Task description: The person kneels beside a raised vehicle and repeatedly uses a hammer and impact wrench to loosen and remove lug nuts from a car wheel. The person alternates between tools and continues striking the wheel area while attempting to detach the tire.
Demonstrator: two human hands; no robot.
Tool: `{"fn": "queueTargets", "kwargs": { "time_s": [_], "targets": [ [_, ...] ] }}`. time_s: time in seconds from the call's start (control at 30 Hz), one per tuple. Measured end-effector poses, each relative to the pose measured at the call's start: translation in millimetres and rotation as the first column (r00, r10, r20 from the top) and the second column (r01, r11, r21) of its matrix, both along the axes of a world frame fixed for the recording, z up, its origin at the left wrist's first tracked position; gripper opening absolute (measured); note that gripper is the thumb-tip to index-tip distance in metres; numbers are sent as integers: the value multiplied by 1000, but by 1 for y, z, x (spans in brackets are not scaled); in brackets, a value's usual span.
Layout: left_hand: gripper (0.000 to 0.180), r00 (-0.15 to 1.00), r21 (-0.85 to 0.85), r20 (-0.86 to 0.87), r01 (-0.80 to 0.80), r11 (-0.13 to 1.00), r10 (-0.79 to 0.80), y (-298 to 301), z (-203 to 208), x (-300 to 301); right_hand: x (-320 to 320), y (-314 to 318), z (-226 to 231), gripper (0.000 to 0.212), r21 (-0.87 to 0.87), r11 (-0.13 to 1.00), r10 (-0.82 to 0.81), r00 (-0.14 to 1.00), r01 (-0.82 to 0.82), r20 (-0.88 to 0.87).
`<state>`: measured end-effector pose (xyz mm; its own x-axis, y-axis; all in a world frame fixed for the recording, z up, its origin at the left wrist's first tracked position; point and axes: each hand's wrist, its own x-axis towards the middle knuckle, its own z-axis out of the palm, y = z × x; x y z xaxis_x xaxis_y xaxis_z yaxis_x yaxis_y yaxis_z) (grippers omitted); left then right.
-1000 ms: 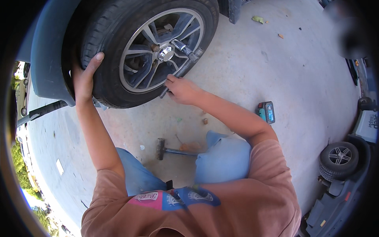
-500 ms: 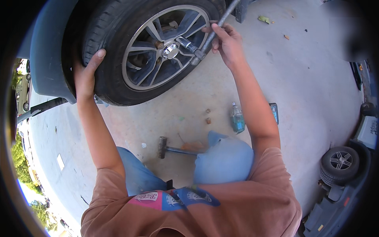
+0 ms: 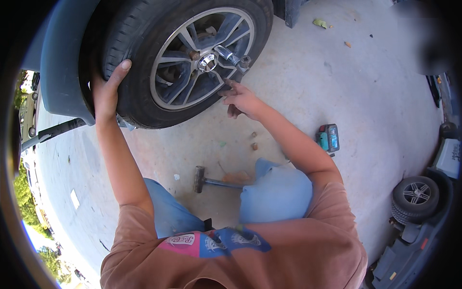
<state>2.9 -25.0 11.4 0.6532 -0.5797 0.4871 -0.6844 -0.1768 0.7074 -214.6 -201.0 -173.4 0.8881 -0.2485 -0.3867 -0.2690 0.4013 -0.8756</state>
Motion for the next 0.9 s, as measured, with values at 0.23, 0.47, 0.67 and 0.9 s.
{"fn": "queueTargets", "kwargs": {
  "time_s": [0.23, 0.47, 0.67, 0.9],
  "targets": [
    [99, 1000, -23, -27, 2, 1000, -3, 0, -2, 2, 8, -70, -25, 45, 748, 389, -660, 729, 538, -181],
    [97, 998, 3, -51, -19, 1000, 20, 4, -2, -2, 18, -61, 96, 14, -436, 755, -393, 870, 490, 298],
    [97, 1000, 9, -6, -14, 1000, 14, 0, -2, 3, 34, 39, 28, 30, -978, 201, 245, 964, 57, 107],
    [99, 999, 20, 18, -34, 999, 33, -2, -1, 0, -8, -25, -47, 26, 154, 948, -283, 959, 280, 1]
  ]
}}
